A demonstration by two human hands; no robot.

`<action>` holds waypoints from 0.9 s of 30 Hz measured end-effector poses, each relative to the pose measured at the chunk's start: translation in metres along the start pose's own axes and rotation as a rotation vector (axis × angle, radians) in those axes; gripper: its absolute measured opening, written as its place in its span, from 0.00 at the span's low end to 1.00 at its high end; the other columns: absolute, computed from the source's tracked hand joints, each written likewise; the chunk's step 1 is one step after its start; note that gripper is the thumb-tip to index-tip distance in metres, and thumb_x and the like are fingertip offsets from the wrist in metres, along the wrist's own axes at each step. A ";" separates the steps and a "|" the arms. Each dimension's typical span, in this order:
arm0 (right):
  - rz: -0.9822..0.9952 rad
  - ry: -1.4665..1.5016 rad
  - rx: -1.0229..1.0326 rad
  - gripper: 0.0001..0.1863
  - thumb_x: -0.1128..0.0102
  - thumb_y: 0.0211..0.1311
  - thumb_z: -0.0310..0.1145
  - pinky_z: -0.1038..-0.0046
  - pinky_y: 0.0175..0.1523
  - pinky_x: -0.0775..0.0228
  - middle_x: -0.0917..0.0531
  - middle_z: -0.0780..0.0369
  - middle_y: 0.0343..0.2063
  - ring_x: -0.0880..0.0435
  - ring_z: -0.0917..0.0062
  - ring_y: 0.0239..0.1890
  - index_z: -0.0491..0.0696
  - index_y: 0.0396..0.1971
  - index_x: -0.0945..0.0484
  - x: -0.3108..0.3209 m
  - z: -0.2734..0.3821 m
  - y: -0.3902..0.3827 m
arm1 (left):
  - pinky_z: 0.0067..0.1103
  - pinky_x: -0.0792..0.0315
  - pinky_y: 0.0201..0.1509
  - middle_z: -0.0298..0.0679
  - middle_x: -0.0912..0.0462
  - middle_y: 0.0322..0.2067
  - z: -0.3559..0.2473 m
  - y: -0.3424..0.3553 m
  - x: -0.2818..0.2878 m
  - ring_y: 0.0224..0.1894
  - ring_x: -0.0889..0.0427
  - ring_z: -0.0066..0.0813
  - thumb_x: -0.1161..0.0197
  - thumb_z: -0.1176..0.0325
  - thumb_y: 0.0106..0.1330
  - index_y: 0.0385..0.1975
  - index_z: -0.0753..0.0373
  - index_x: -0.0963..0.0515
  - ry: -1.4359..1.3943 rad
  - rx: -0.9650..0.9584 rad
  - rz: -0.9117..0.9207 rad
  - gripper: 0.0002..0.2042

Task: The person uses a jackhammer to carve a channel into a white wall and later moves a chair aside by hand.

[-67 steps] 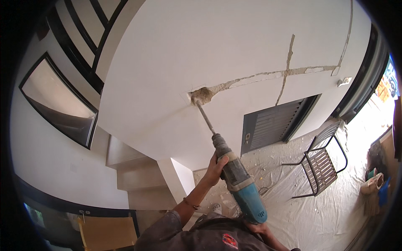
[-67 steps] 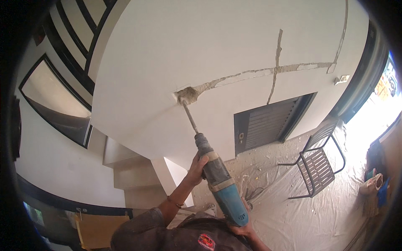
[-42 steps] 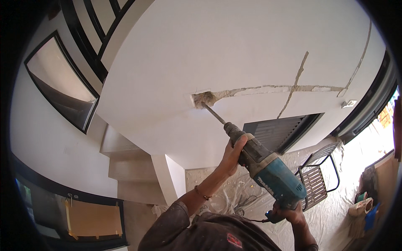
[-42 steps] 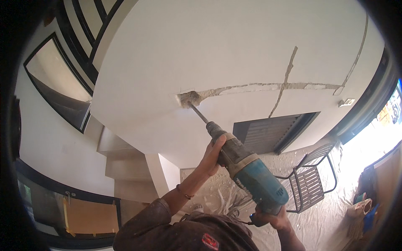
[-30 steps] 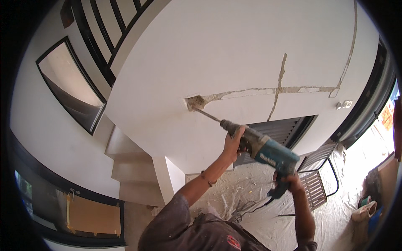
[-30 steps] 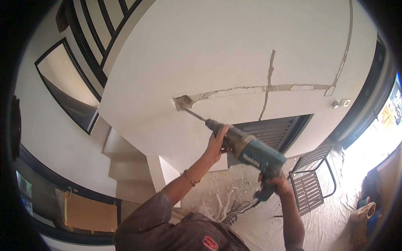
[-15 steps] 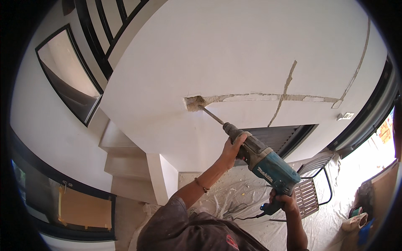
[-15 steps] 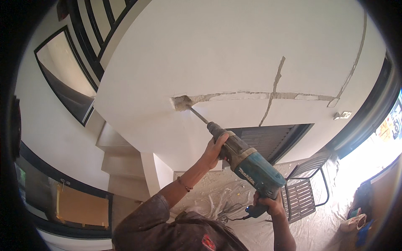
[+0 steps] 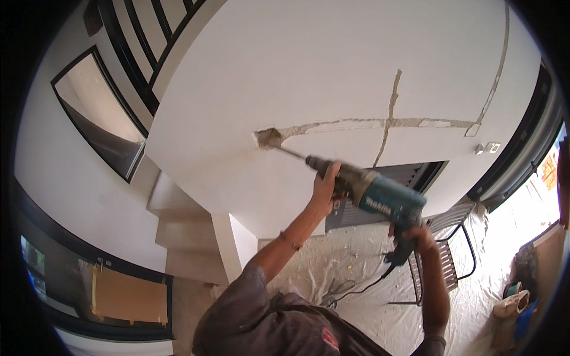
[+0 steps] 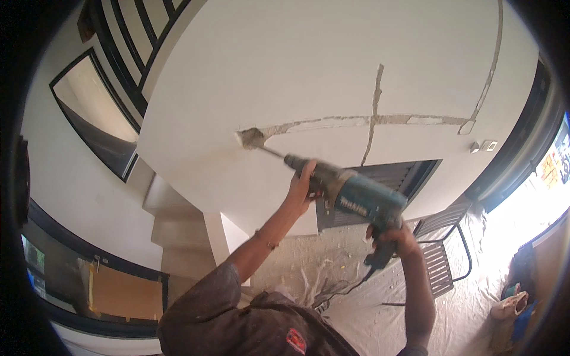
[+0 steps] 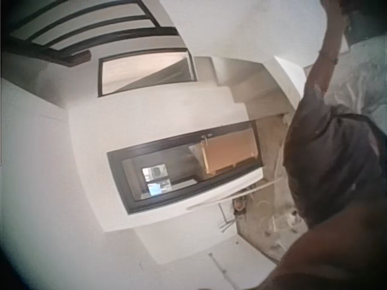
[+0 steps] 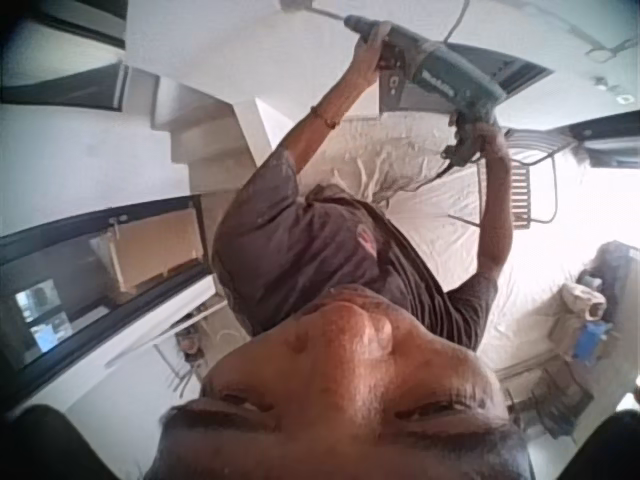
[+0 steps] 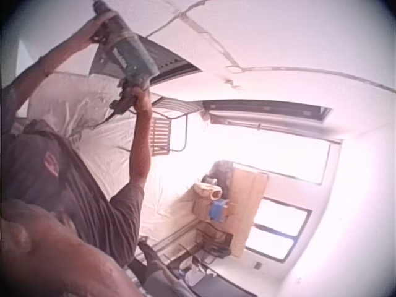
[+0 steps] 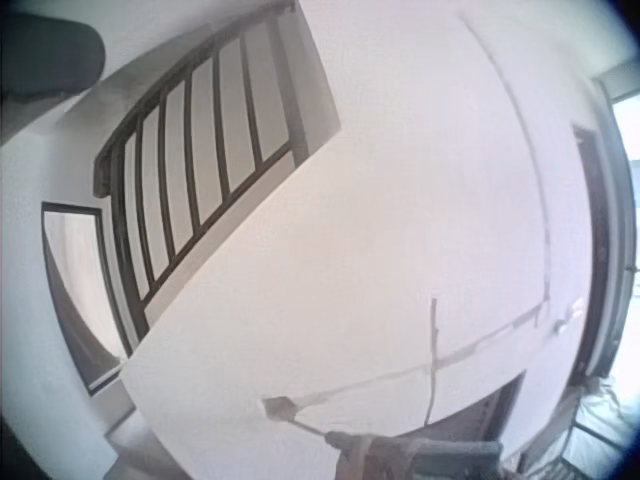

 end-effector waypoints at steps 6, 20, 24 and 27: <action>-0.097 0.099 0.129 0.33 0.31 0.39 0.25 0.72 0.34 0.20 0.16 0.54 0.34 0.15 0.72 0.29 0.40 0.52 0.29 -0.040 -0.081 -0.067 | 0.18 0.23 0.26 0.33 0.21 0.37 0.011 -0.056 0.023 0.34 0.19 0.20 0.35 0.46 0.63 0.51 0.58 0.30 0.043 -0.065 0.129 0.26; -0.249 -0.090 0.136 0.13 0.33 0.47 0.26 0.71 0.40 0.25 0.17 0.62 0.29 0.18 0.76 0.32 0.43 0.36 0.22 -0.145 -0.117 -0.063 | 0.22 0.22 0.42 0.36 0.19 0.38 0.003 -0.031 0.078 0.39 0.19 0.24 0.42 0.42 0.66 0.50 0.63 0.27 0.013 0.008 0.291 0.28; -0.224 -0.042 0.117 0.21 0.32 0.45 0.26 0.71 0.43 0.24 0.16 0.61 0.32 0.16 0.75 0.35 0.41 0.43 0.22 -0.130 -0.122 -0.079 | 0.22 0.22 0.42 0.37 0.20 0.42 0.009 -0.059 0.086 0.40 0.19 0.24 0.41 0.43 0.65 0.53 0.64 0.29 0.026 -0.079 0.220 0.29; -0.264 -0.074 0.109 0.24 0.30 0.43 0.27 0.71 0.43 0.24 0.16 0.60 0.34 0.17 0.75 0.36 0.41 0.44 0.23 -0.139 -0.138 -0.112 | 0.24 0.23 0.50 0.39 0.21 0.45 0.005 -0.098 0.077 0.46 0.20 0.27 0.41 0.44 0.66 0.54 0.64 0.29 0.045 -0.060 0.301 0.29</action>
Point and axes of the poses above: each hand's wrist, its own y-axis towards the middle knuckle, its own x-axis out of the back of the hand, z = x × y, the point moved 5 cm from there along y, towards the middle knuckle
